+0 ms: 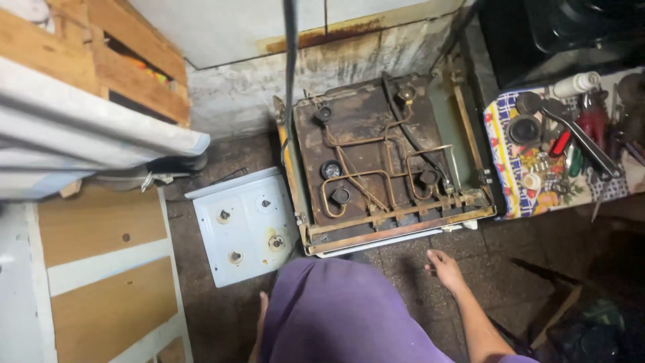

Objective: The person works on a disassembled gas stove top, using a wrench to tighten a fitting on the gas line. They also handle a small white plastic pipe fitting and a screwdriver while manipulating the stove's internal components.

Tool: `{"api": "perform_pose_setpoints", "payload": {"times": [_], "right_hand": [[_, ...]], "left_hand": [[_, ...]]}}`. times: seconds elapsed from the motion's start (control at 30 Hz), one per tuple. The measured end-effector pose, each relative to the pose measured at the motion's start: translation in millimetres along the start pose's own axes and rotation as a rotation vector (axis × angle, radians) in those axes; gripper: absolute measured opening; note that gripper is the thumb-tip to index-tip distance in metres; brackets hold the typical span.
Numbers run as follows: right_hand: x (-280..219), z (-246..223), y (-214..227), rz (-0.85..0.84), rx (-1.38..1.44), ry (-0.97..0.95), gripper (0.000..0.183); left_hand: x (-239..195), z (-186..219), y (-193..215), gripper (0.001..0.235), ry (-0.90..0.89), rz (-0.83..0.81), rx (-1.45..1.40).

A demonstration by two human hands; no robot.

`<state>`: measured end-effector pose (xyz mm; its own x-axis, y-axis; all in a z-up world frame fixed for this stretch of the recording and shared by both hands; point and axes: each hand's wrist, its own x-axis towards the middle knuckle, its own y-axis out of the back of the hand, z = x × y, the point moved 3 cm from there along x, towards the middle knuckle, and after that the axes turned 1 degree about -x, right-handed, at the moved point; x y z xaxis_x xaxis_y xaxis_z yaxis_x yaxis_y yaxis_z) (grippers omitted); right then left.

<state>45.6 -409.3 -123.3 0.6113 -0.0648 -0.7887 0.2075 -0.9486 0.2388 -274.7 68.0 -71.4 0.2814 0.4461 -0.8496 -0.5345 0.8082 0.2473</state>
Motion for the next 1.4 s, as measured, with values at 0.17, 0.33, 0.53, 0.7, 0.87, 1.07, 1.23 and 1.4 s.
{"api": "perform_pose_setpoints", "payload": {"times": [0.17,0.33,0.53,0.7,0.87,1.07,1.23,1.4], "right_hand": [[-55.9,-40.1,-17.5,0.048,-0.266,0.005,0.049],[-84.2,-37.9,-29.4,0.237,-0.072,0.024,0.039],[-155.0,-48.3,-65.0,0.329,-0.143,-0.063,0.039],[-166.9,-0.8,-76.1,0.393,-0.167,-0.101,0.045],[-144.0,5.9,-74.1,0.318,0.035,-0.005,0.042],[-102.5,-94.4,5.4,0.300,-0.203,0.169,0.034],[-70.8,-209.6,123.3,0.456,-0.364,0.318,0.052],[-33.3,-325.2,202.2,0.747,-0.660,0.936,0.026]], "left_hand": [[-0.1,162.1,-5.5,0.088,-0.001,-0.012,-0.002],[-2.7,309.6,-28.8,0.045,-0.405,-0.399,-0.069],[25.2,396.8,-87.7,0.036,-0.582,-0.771,0.215],[8.1,416.9,-140.5,0.034,-0.598,-0.855,0.302],[18.5,399.3,-169.7,0.029,-0.557,-0.826,0.306],[8.0,384.5,-181.6,0.034,-0.499,-0.666,0.261],[-30.9,380.2,-186.5,0.035,-0.403,-0.440,0.192],[-34.7,352.5,-194.6,0.037,-0.356,-0.379,0.150]]}}
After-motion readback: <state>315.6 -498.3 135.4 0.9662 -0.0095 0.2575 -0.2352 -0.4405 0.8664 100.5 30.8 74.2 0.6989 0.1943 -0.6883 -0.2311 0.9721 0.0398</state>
